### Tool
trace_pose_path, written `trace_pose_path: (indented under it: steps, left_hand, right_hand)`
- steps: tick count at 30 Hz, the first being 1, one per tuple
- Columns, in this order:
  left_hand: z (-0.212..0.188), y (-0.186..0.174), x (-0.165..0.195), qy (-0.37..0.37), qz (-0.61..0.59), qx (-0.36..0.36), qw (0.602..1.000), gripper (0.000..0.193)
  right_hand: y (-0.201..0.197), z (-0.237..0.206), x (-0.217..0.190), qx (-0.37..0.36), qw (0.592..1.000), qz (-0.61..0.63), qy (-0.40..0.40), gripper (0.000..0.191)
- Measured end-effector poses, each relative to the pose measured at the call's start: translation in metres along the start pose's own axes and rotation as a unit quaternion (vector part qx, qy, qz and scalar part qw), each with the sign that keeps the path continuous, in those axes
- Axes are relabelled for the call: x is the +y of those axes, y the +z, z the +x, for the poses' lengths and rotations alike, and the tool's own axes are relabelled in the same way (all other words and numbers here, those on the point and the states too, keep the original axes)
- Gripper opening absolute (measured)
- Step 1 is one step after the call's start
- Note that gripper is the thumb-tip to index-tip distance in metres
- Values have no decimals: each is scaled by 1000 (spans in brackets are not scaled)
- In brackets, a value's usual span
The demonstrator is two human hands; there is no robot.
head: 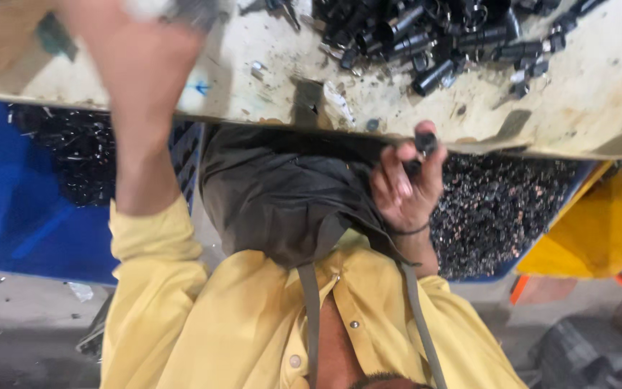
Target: The person wipes small black metal components one at a time with a cloth, rubbing each part and placing it on the workbench among a pile of finished pieces, occasionally reaching into a bin for more parts. The work continues across the whole episode.
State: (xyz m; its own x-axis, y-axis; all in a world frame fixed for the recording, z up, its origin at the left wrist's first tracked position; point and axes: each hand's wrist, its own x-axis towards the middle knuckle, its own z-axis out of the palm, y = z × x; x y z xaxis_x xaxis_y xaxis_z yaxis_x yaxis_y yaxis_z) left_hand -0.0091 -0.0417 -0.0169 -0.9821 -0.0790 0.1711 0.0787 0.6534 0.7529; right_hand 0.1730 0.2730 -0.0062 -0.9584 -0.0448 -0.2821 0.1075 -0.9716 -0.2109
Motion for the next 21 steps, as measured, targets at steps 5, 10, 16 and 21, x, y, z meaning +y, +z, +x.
trace_pose_path:
  steps: [5,10,16,21]
  left_hand:
    - [-73,-10,42,8,-290,5,957,37]
    - [-104,20,92,107,-320,-246,909,34]
    - [-101,26,120,178,-290,-315,886,79]
    - [-110,29,109,243,-202,-361,877,118]
  right_hand:
    - [-9,1,1,120,991,-44,43,45]
    - [16,8,1,-32,846,-481,-229,38]
    - [36,23,-16,-271,627,-667,-297,20]
    - [44,26,-23,-305,635,-673,-228,19]
